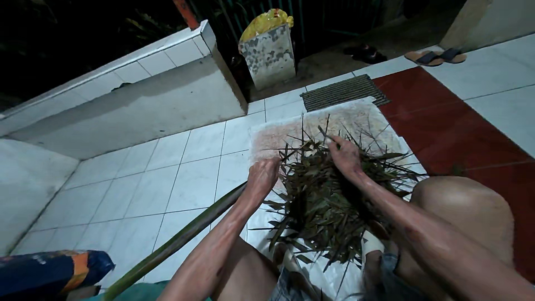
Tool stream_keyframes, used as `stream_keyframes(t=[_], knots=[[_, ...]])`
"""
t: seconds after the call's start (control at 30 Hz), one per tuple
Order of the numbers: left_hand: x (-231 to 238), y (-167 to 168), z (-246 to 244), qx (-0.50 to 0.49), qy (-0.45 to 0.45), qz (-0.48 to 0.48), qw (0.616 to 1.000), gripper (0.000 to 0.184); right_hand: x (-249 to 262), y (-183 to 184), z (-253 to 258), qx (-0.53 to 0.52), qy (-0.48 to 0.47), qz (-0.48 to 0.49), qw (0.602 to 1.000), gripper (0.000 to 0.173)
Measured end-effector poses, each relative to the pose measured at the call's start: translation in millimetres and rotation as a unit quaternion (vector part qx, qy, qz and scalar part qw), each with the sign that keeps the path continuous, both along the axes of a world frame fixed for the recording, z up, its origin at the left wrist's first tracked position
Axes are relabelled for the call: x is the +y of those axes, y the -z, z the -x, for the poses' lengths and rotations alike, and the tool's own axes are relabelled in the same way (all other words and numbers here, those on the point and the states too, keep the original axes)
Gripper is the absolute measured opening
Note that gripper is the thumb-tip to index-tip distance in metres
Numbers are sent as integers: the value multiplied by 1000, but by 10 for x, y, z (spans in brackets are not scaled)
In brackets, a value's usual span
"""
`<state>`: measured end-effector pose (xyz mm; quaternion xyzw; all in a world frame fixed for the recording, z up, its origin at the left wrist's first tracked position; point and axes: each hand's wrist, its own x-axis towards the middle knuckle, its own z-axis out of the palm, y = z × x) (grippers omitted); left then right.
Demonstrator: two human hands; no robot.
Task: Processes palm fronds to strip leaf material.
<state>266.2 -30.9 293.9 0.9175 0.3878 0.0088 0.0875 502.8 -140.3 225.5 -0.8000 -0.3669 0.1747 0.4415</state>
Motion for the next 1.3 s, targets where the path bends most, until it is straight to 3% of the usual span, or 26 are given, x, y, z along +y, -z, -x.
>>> stream_keyframes(t=[0.17, 0.33, 0.63, 0.9, 1.1, 1.3], knots=[[-40, 12, -26, 15, 16, -70, 997, 27, -45, -72, 187, 30, -137, -11, 990, 38], [-102, -14, -67, 43, 39, -115, 992, 25, -15, -115, 281, 58, -191, 0, 980, 37], [-216, 14, -81, 56, 69, -202, 975, 25, -22, -166, 253, 18, -150, 65, 986, 36], [-286, 1, -109, 55, 78, -205, 974, 29, -12, -97, 154, 1, -144, 73, 987, 35], [-274, 18, -52, 60, 77, -215, 972, 30, -18, 49, -92, 9, -69, 122, 990, 38], [-134, -49, 39, 28, 22, -113, 993, 27, -108, 91, -162, 33, -35, 17, 999, 38]])
